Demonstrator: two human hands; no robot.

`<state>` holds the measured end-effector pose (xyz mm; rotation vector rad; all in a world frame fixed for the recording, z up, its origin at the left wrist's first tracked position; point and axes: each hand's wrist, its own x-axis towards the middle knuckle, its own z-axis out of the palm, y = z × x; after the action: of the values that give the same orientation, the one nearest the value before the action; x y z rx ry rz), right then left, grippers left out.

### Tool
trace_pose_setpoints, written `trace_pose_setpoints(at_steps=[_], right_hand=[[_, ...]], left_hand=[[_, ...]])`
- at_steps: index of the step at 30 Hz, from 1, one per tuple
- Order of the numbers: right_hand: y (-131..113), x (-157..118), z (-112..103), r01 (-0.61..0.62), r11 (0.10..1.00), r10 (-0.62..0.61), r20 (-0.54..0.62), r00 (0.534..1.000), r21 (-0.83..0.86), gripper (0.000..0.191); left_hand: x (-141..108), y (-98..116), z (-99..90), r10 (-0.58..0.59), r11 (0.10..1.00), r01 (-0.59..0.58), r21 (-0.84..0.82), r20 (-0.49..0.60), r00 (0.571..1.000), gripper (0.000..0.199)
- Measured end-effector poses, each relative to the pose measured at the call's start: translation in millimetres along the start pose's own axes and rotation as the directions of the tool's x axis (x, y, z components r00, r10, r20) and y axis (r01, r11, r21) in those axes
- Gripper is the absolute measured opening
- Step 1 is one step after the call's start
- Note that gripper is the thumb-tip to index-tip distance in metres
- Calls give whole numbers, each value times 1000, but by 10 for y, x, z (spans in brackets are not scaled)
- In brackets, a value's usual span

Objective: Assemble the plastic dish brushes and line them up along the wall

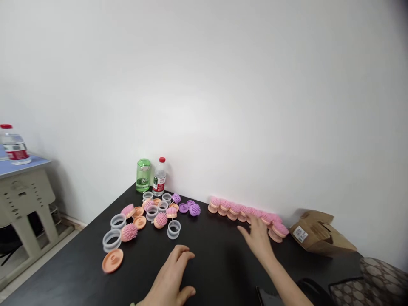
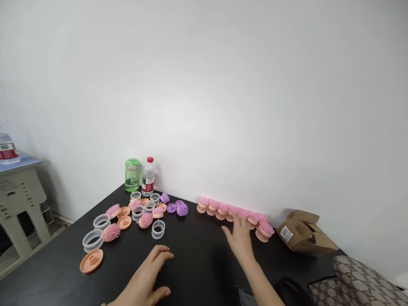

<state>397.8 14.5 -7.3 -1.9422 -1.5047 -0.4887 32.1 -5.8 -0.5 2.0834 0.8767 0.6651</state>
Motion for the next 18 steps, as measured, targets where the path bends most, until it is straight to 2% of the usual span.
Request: trace_pose_setpoints(at_steps=[2, 3, 4, 6, 8, 11, 15, 18], right_hand=[[-467, -48, 136, 207, 968, -220, 86, 972, 145, 44], [-700, -57, 201, 261, 952, -280, 116, 953, 159, 48], [-921, -52, 265, 293, 946, -314, 163, 935, 139, 52], [-1298, 6, 389, 312, 950, -308, 272, 912, 28, 56], [-1570, 110, 516, 331, 944, -312, 309, 898, -10, 58], [-1814, 280, 714, 390, 921, -359, 347, 866, -21, 54], [-1972, 402, 945, 470, 882, -414, 420, 808, -34, 45], [-2013, 389, 1032, 464, 882, -386, 446, 808, -78, 34]], left_hand=[[-9, 70, -37, -15, 1000, 15, 7, 13, 1000, 64], [-12, 92, -52, -21, 1000, 21, 13, 14, 1000, 64], [-13, 106, -65, -26, 999, 25, 20, 13, 1000, 63], [-9, 108, -87, -30, 999, 30, 31, 2, 1000, 62], [3, 86, -100, -23, 999, 23, 41, -13, 1000, 62], [32, 35, -92, -14, 998, 16, 69, -19, 1000, 65], [74, -23, -37, -14, 991, 15, 130, -6, 1000, 71], [87, -44, -7, -10, 988, 10, 154, -2, 1000, 75]])
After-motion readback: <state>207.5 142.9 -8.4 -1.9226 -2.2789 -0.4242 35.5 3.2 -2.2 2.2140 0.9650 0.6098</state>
